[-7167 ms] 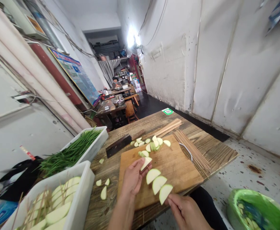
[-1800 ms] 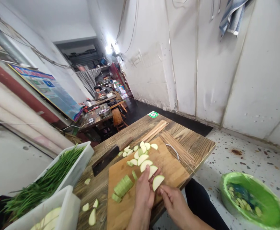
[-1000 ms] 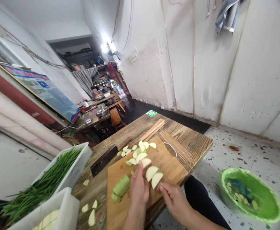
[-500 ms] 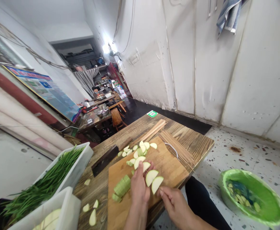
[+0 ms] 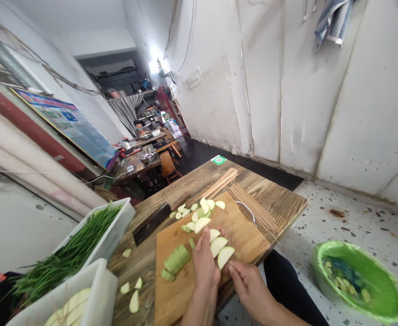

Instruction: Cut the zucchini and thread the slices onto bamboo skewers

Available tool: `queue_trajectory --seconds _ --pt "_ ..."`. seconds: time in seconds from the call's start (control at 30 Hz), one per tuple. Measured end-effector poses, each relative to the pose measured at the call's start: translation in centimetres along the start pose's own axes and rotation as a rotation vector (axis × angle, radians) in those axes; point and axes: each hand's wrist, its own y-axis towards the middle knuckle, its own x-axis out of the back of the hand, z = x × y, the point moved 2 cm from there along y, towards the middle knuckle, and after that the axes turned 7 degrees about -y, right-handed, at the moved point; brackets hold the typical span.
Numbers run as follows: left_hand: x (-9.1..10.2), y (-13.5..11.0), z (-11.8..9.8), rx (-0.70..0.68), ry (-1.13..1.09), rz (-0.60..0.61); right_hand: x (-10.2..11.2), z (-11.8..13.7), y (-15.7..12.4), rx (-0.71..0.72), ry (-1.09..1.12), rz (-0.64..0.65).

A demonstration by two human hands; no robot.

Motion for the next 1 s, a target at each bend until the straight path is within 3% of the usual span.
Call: queue_trajectory --seconds 0.13,0.43,0.6,0.77,0.9,1.0 --pt "0.1 0.0 -0.1 0.022 0.002 0.085 0.4 0.0 0.3 0.001 -0.025 0.001" --pt "1.1 2.6 -2.5 -0.067 -0.041 -0.022 0.7 -0.2 -0.4 0.055 -0.046 0.104" --pt "0.5 2.1 -2.3 -0.024 -0.027 -0.069 0.5 0.2 -0.3 0.057 -0.056 0.089" --pt "0.2 1.5 -2.4 -0.018 -0.032 -0.005 0.7 0.5 0.0 0.045 -0.078 0.055" --pt "0.5 1.5 -2.4 0.078 -0.149 0.129 1.0 0.3 0.4 0.041 -0.092 0.054" --pt "1.1 1.3 -2.2 0.087 -0.135 0.139 1.2 0.1 0.3 0.041 -0.118 0.062"
